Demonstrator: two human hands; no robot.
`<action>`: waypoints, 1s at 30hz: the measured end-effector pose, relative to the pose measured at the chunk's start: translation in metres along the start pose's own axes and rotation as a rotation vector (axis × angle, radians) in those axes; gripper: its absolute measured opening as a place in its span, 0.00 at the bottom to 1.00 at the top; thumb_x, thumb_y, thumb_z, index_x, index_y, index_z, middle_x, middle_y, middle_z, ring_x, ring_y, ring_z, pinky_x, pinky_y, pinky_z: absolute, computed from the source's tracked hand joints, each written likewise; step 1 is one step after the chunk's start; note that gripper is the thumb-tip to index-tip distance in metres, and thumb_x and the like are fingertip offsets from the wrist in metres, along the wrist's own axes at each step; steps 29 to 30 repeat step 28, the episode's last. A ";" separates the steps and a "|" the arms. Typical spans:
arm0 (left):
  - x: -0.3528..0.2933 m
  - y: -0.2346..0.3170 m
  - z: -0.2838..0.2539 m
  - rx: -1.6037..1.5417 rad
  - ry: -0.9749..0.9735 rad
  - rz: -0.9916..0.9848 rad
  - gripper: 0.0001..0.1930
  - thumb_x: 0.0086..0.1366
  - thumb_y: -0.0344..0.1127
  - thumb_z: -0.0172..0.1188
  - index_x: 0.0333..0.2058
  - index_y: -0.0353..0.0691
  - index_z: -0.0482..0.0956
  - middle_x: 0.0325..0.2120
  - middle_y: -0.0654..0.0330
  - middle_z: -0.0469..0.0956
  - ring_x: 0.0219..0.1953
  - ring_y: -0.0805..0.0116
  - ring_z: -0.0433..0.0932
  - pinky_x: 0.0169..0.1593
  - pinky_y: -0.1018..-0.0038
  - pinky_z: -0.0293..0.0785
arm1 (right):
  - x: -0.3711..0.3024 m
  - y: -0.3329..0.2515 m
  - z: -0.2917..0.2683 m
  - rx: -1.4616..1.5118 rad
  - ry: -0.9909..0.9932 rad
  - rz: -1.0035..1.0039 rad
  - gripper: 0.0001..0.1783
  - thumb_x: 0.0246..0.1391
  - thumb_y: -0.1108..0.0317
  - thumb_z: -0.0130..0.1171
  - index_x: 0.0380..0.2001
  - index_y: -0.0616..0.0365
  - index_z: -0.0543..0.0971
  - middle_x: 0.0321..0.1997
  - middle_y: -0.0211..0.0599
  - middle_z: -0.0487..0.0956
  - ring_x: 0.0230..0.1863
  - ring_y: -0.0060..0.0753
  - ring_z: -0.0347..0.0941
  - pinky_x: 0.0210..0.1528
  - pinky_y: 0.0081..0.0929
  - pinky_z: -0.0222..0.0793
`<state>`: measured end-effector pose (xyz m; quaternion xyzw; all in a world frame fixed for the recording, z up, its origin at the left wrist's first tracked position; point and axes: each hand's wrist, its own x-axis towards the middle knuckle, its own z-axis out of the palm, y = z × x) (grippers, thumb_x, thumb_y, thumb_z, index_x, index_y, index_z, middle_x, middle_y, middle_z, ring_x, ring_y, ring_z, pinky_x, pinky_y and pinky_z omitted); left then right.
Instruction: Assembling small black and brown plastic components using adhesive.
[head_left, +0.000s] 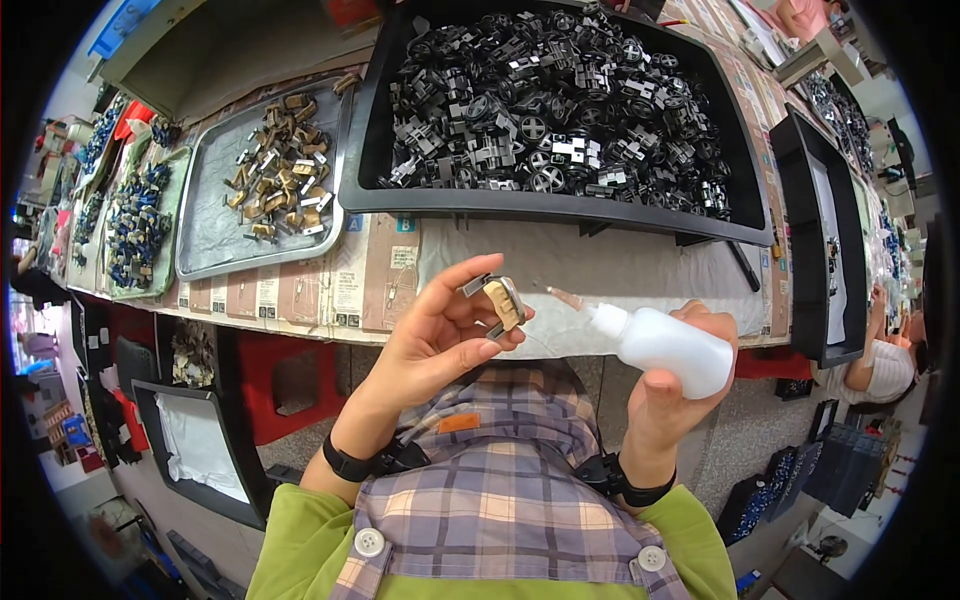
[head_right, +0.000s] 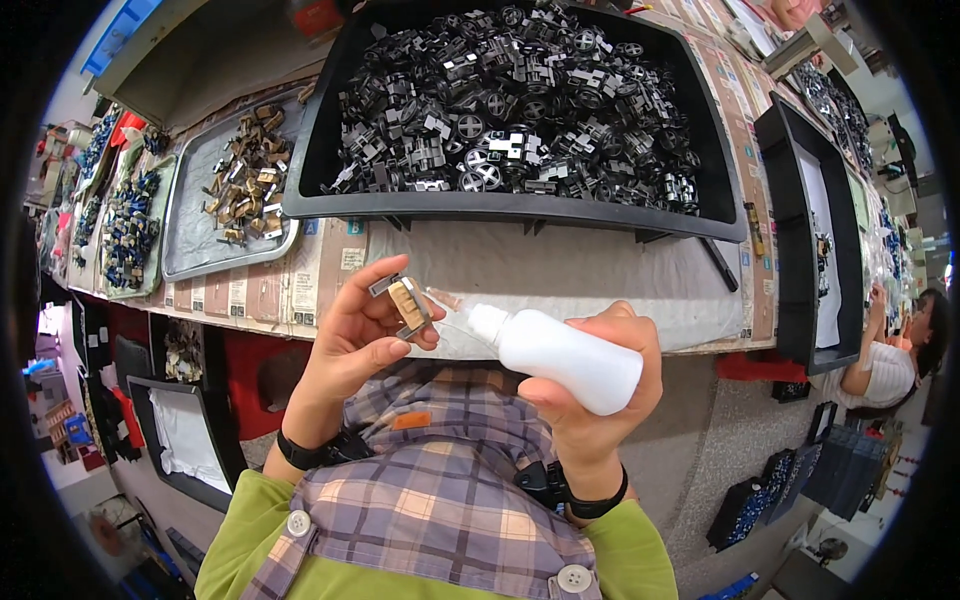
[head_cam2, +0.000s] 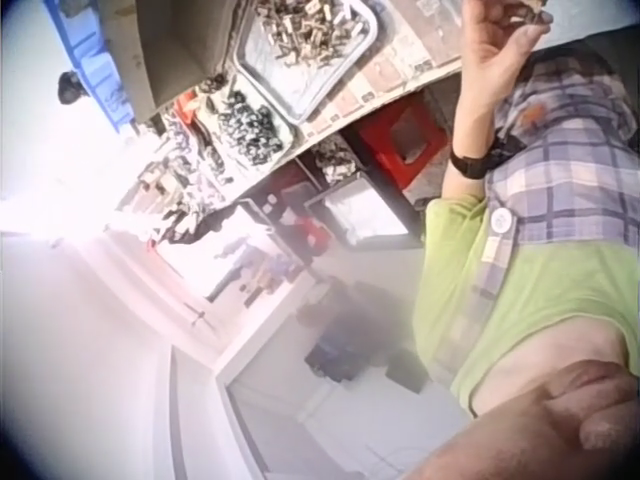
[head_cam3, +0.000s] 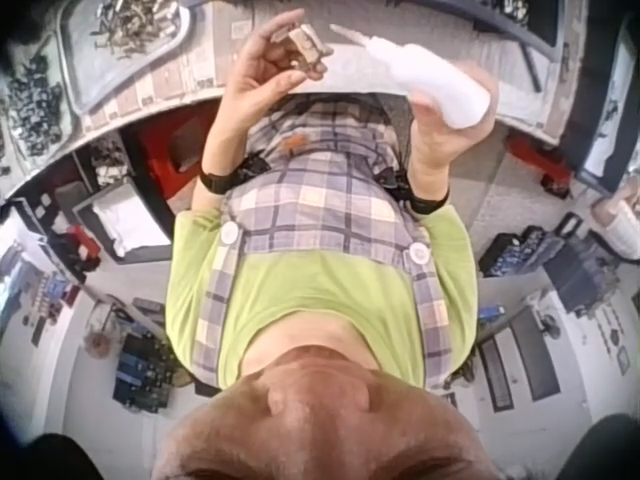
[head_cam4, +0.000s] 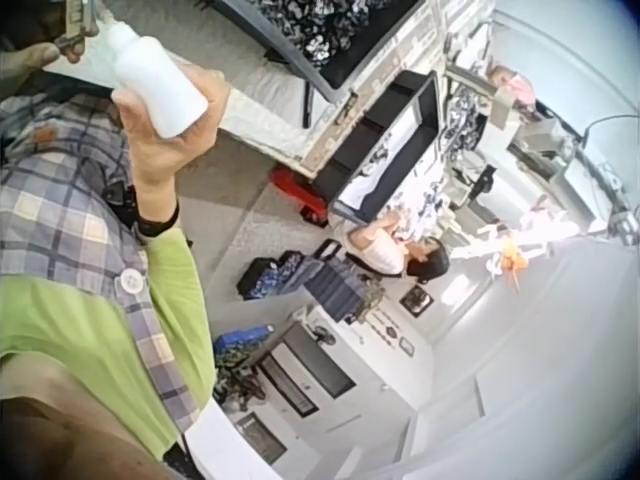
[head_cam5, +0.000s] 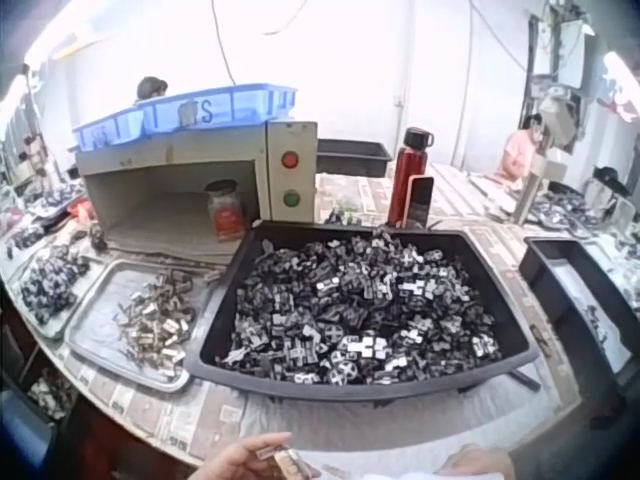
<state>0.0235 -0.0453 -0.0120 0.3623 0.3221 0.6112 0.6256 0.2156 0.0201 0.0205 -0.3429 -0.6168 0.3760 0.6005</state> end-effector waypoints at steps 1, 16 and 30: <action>0.000 0.000 -0.001 0.006 -0.006 -0.015 0.31 0.57 0.27 0.55 0.57 0.38 0.51 0.42 0.53 0.71 0.45 0.66 0.71 0.49 0.70 0.68 | 0.000 0.000 0.000 -0.008 -0.031 -0.047 0.30 0.33 0.47 0.68 0.31 0.60 0.69 0.24 0.29 0.69 0.22 0.20 0.61 0.23 0.19 0.55; 0.000 0.000 0.000 0.068 -0.006 -0.021 0.31 0.57 0.23 0.53 0.58 0.40 0.51 0.40 0.55 0.71 0.43 0.67 0.73 0.49 0.73 0.69 | 0.000 -0.003 -0.001 -0.064 -0.175 -0.116 0.23 0.40 0.56 0.66 0.29 0.62 0.69 0.19 0.33 0.72 0.18 0.21 0.62 0.20 0.17 0.55; 0.001 0.000 0.000 0.077 -0.005 -0.020 0.31 0.57 0.26 0.54 0.58 0.40 0.52 0.39 0.56 0.71 0.44 0.68 0.72 0.49 0.73 0.68 | -0.001 -0.002 0.000 -0.071 -0.200 -0.127 0.23 0.39 0.55 0.66 0.29 0.61 0.69 0.20 0.33 0.72 0.18 0.21 0.62 0.20 0.18 0.56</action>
